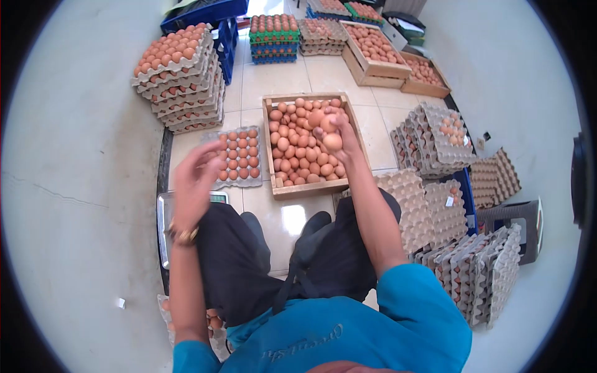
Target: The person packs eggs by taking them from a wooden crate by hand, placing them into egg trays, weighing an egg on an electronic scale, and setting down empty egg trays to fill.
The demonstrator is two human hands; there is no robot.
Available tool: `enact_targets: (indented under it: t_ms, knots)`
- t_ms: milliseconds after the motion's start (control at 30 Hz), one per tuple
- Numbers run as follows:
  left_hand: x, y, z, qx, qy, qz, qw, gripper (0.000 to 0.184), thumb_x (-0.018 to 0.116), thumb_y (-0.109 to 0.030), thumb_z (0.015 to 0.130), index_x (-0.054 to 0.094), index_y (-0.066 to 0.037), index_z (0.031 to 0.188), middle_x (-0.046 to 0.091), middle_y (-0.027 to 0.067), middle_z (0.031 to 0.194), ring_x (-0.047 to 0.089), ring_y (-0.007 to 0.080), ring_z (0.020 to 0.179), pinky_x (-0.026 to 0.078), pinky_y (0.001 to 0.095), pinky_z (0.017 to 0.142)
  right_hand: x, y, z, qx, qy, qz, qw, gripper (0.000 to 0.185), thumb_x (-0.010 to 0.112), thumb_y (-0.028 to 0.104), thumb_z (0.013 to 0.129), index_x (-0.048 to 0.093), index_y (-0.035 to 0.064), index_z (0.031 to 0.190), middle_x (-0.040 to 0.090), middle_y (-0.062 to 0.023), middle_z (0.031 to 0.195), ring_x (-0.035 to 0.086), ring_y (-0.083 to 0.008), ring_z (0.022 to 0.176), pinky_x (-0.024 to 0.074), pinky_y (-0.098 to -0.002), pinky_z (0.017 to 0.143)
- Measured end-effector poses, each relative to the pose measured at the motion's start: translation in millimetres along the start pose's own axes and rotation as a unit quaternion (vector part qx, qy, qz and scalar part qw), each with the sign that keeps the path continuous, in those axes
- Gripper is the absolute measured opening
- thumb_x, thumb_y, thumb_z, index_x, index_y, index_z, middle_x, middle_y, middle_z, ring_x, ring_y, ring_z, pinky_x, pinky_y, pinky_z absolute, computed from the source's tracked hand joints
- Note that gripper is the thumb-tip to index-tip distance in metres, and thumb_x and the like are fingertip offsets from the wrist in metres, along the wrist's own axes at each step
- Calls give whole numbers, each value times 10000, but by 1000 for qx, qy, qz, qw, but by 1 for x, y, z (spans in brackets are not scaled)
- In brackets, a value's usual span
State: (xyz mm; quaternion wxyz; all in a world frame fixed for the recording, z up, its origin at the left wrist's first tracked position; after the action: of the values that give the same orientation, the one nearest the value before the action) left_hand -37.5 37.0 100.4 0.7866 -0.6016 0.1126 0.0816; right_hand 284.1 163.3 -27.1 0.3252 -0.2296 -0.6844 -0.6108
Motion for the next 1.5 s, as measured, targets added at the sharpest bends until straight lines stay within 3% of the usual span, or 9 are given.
enact_targets:
  t_ms: [200, 533, 667, 767, 1000, 1067, 1167, 1367, 1500]
  knots:
    - [120, 18, 65, -28, 245, -143, 959, 513, 601, -259, 997, 472, -54, 1450, 616, 117, 1281, 602, 169, 1153, 538, 281, 864, 74, -9, -70, 65, 198, 82, 975, 427, 654, 200, 788, 469, 112, 1162, 517, -142, 1053, 540, -178, 693, 484, -237, 580]
    - [121, 63, 50, -228, 220, -408, 856, 480, 532, -258, 1025, 416, -23, 1427, 527, 157, 1354, 602, 263, 1179, 537, 358, 992, 74, -41, -72, 110, 180, 110, 971, 218, 620, 181, 837, 536, 64, 1000, 555, -150, 1002, 548, -177, 664, 503, -246, 595]
    - [110, 65, 54, -250, 170, -547, 781, 400, 414, -191, 1025, 375, 3, 1373, 460, 253, 1378, 600, 368, 1136, 544, 403, 983, 66, -35, -69, 112, 71, 222, 966, 188, 607, 156, 847, 554, 50, 992, 588, -173, 1092, 555, -183, 694, 526, -259, 638]
    - [106, 76, 58, -243, 166, -675, 676, 420, 374, -228, 1022, 377, 6, 1370, 458, 256, 1372, 615, 343, 1049, 558, 399, 937, 31, -43, -63, 77, -33, 257, 963, 187, 606, 136, 848, 552, 39, 998, 596, -162, 1067, 575, -198, 746, 543, -274, 671]
    - [93, 63, 58, -175, 216, -718, 638, 427, 361, -235, 1026, 368, -11, 1390, 479, 248, 1326, 546, 279, 1003, 554, 313, 830, 6, -60, -66, 104, -210, 307, 922, 145, 581, 130, 920, 561, 29, 1023, 612, -131, 979, 616, -236, 820, 577, -307, 709]
    - [84, 72, 61, -204, 198, -681, 675, 430, 369, -268, 1041, 376, -10, 1386, 513, 210, 1268, 590, 279, 1000, 563, 339, 852, 11, -61, -67, 116, -226, 277, 927, 165, 567, 170, 936, 573, 37, 1034, 617, -119, 973, 627, -237, 817, 586, -296, 686]
    - [56, 87, 76, -239, 150, -575, 768, 447, 423, -330, 1047, 404, -16, 1364, 544, 180, 1234, 611, 257, 999, 562, 331, 844, 20, -64, -67, 142, -71, 274, 949, 211, 542, 214, 941, 565, 44, 1064, 610, -127, 982, 617, -233, 819, 582, -298, 683]
    - [-26, 182, 123, -246, 49, -345, 905, 446, 581, -362, 1000, 502, -45, 1302, 597, 147, 1245, 603, 172, 1069, 528, 259, 872, 21, -72, -71, 136, -90, 238, 957, 303, 531, 250, 904, 507, 47, 1128, 566, -143, 1011, 555, -244, 804, 527, -327, 662]
    - [-71, 283, 131, -305, -51, -289, 906, 400, 673, -225, 953, 535, -53, 1287, 611, 117, 1259, 597, 175, 1122, 511, 277, 958, 12, -69, -77, 115, -194, 174, 958, 303, 532, 257, 898, 496, 49, 1116, 564, -145, 1013, 566, -265, 779, 520, -367, 647]
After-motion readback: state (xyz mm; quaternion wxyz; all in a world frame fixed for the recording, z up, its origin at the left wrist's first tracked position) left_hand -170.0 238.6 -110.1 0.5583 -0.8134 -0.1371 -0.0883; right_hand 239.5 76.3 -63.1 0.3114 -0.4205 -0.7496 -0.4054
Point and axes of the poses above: each hand's wrist, its own z-axis towards the middle knuckle, its own x-axis out of the palm, y = z × x, the point moved 5 cm from there along z, towards the middle knuckle
